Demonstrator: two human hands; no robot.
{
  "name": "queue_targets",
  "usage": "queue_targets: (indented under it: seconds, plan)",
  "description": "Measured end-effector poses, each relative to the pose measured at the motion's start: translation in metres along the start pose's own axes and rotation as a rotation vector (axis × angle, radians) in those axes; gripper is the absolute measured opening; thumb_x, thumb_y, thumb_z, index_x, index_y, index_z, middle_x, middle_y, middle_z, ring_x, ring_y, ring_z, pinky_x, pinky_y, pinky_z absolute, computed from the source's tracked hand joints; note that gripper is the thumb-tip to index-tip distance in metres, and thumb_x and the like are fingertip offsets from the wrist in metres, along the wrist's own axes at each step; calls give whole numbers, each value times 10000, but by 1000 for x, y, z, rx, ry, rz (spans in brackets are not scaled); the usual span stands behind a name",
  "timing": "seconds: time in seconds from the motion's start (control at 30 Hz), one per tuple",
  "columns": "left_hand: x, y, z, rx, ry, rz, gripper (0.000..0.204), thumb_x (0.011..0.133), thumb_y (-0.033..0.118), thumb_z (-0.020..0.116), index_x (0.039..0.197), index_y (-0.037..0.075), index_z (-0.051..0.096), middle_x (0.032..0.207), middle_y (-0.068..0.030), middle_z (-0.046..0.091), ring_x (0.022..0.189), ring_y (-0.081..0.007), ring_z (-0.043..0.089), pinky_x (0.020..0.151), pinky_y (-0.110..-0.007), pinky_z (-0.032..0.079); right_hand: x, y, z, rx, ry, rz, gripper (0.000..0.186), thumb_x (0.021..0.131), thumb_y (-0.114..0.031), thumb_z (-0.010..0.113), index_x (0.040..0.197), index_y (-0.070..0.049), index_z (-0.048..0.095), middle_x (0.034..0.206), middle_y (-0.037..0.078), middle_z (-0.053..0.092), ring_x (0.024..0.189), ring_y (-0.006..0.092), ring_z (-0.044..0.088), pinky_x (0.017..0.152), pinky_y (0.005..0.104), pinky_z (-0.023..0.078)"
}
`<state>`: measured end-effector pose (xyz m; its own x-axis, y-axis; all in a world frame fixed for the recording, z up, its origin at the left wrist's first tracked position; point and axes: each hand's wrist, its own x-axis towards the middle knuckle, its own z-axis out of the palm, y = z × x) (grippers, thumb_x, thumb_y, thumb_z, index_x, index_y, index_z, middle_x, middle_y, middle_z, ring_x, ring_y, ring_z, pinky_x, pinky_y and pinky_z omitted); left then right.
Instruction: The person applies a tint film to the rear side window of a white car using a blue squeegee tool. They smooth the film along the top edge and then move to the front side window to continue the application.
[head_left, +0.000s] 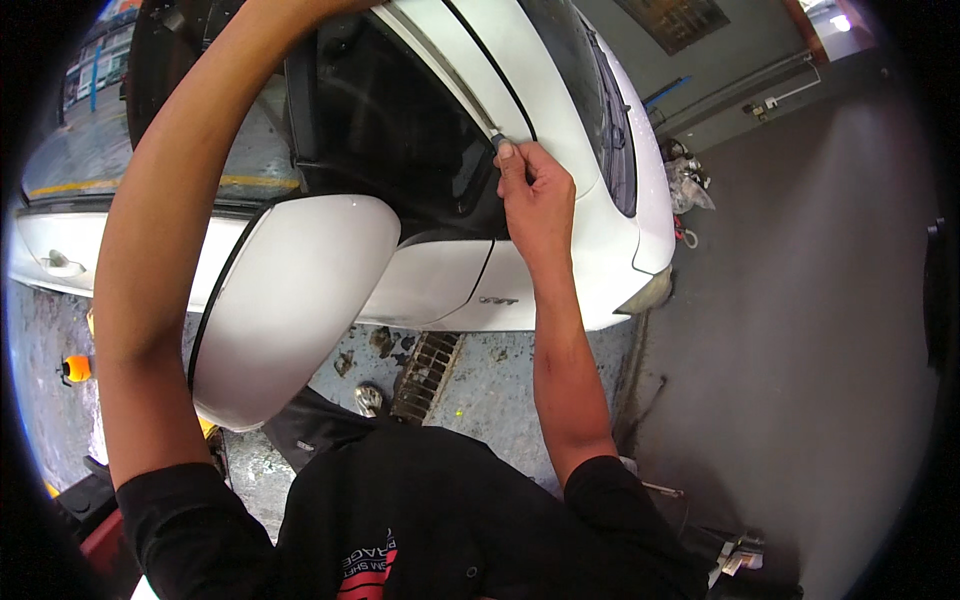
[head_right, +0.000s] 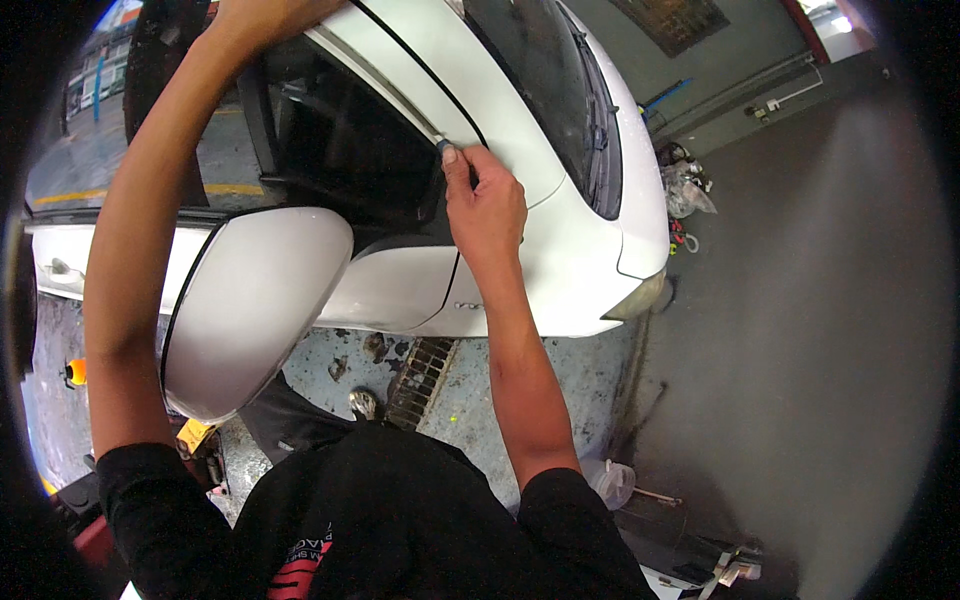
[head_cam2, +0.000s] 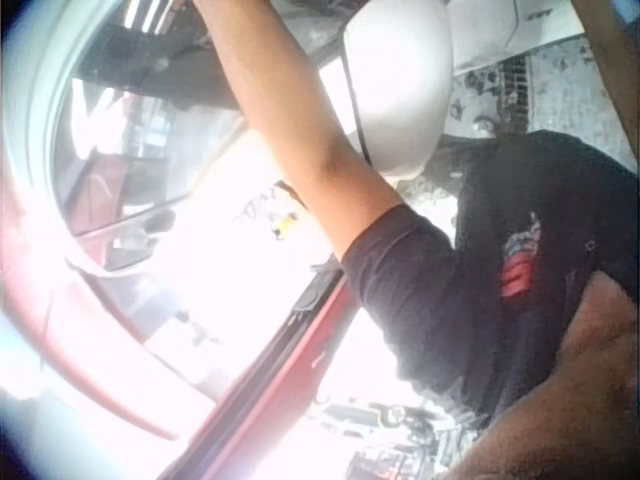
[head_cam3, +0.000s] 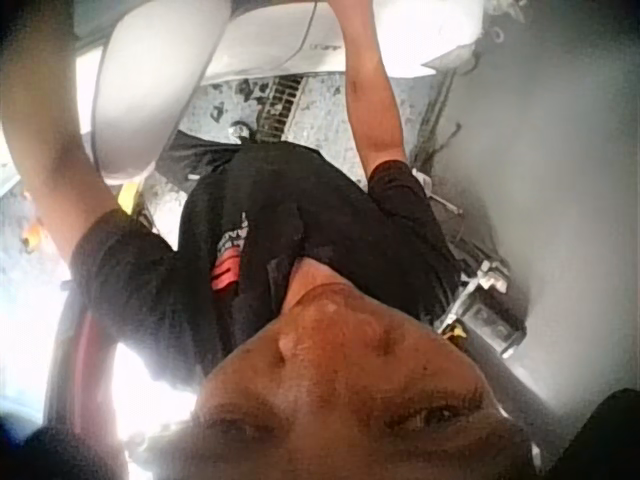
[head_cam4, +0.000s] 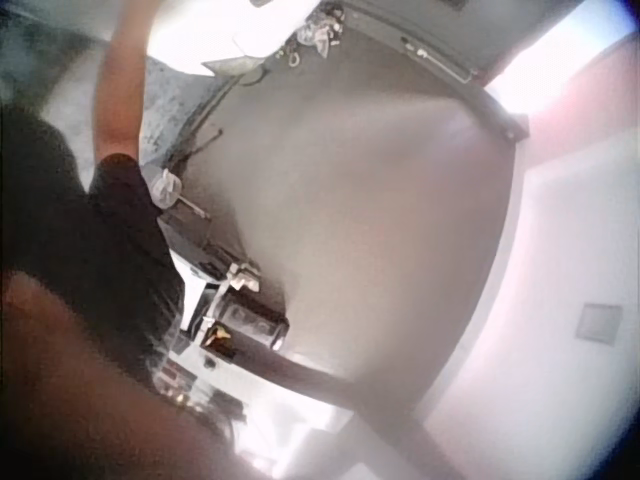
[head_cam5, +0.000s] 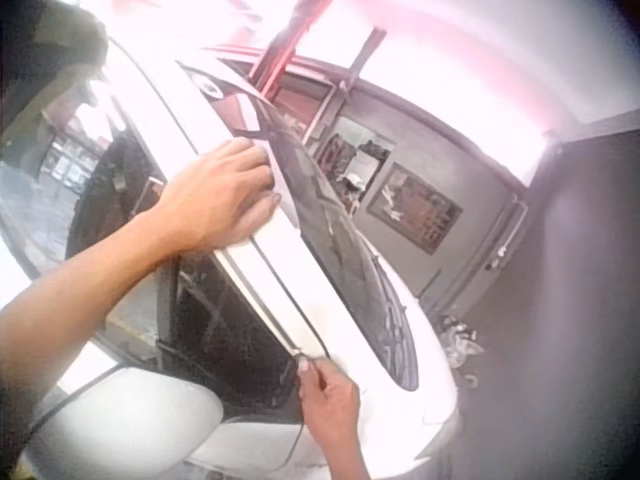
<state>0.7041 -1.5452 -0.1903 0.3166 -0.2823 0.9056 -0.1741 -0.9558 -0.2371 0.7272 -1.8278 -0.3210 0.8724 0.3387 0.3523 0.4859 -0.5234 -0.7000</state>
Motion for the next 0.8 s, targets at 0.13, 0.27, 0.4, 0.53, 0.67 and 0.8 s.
queue_targets:
  seconds: [0.13,0.27,0.4,0.53,0.67,0.8]
  plan:
    - [-3,2,-1,3,21,12,233,911,229,653,854,3,652,932,-141,597,974,-320,580,898,-422,489,0,-14,-5,-155,28,-7,353,1031,-386,630,909,-61,697,651,134,616,579,291,588,587,416,452]
    - [-1,9,-3,59,22,-3,241,908,229,656,842,-2,648,924,-140,596,947,-319,578,883,-419,493,-6,-12,0,-151,82,-31,313,1029,-346,635,937,-57,712,658,162,603,569,309,566,582,419,437]
    - [-1,8,-1,72,26,4,245,909,231,654,849,-7,646,920,-142,596,944,-315,575,877,-416,494,-6,-18,11,-40,149,-58,319,1033,-306,636,906,-20,696,650,161,602,551,285,548,576,408,428]
    - [-5,4,0,44,17,-2,237,906,221,652,846,-8,638,915,-146,587,958,-325,573,885,-420,490,-2,-22,2,171,-32,9,329,1054,-294,604,900,-17,694,653,119,622,569,239,568,589,382,445]
    - [0,2,0,23,13,1,223,914,216,644,862,-1,648,938,-141,587,975,-319,572,902,-417,486,2,-9,-10,-58,-5,-27,326,1057,-333,588,932,-48,683,688,125,647,629,287,635,617,411,473]
    - [-5,2,-1,-8,-3,-19,222,914,225,647,860,10,650,932,-136,586,982,-322,576,903,-419,486,3,-18,-5,-263,12,-114,325,1052,-354,589,933,-66,682,705,149,657,657,355,646,629,447,478]
